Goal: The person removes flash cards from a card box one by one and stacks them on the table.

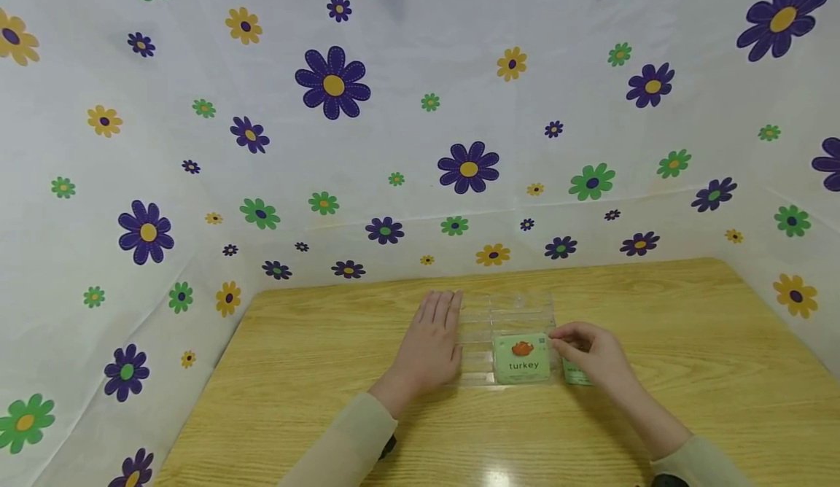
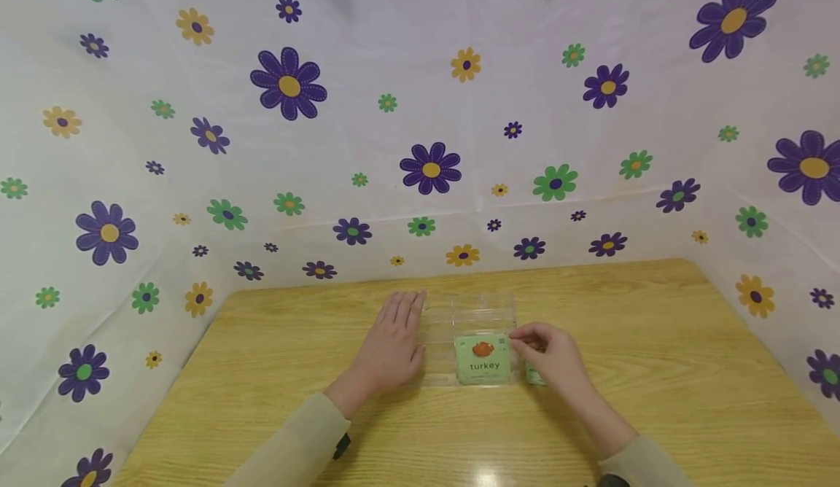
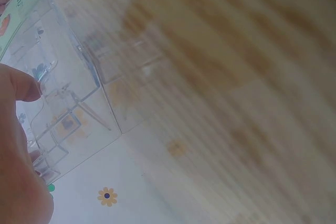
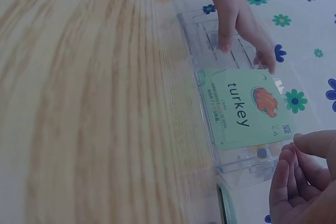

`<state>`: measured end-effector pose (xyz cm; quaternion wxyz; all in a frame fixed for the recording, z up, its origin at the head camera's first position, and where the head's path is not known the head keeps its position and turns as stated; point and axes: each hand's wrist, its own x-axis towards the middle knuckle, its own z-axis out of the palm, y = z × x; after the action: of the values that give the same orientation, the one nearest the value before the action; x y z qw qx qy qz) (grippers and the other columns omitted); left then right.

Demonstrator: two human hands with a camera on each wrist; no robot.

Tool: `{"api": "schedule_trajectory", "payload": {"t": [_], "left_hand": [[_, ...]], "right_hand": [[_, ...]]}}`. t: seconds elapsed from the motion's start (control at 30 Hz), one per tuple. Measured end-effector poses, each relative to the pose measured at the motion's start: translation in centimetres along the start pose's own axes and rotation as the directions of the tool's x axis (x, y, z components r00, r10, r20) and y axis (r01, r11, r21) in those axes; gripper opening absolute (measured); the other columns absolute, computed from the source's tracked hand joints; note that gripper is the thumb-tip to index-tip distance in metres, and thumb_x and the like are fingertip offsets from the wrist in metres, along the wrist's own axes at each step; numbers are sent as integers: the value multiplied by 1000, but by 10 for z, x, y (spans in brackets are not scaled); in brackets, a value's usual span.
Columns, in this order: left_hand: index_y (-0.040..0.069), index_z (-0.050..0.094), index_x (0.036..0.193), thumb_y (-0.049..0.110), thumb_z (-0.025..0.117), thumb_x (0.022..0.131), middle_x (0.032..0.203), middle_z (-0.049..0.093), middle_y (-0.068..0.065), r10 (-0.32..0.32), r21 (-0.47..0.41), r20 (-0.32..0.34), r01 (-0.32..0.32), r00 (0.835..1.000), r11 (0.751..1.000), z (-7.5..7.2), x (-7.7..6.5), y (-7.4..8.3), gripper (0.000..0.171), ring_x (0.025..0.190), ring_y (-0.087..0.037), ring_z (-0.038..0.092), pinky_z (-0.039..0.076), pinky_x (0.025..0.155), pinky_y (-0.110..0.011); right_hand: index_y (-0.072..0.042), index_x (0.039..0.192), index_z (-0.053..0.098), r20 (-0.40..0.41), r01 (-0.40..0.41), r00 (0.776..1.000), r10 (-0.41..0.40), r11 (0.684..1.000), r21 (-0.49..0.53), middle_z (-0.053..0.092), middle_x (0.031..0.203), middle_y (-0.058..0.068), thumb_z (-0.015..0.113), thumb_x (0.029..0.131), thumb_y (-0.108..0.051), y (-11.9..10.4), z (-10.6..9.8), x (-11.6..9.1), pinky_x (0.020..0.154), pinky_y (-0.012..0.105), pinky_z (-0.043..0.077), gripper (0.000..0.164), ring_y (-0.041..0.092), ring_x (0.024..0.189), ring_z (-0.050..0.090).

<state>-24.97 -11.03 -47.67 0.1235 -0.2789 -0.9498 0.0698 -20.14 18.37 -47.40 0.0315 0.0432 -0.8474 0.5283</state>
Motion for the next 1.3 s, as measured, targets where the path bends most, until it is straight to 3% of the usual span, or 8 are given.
{"api": "schedule_trajectory", "payload": {"t": [1.3], "left_hand": [[-1,16,168,33,54,105,168,33,-19,-12,-33,47,14,999,999,-3,0,1,81,159,-35,30,18,137,-48]], "right_hand": [[2,102,78,-52,25,998,-28,998,-54,76,93,12,78,95,-4,-1,9,3,67,17,52,10,1,75,58]]}}
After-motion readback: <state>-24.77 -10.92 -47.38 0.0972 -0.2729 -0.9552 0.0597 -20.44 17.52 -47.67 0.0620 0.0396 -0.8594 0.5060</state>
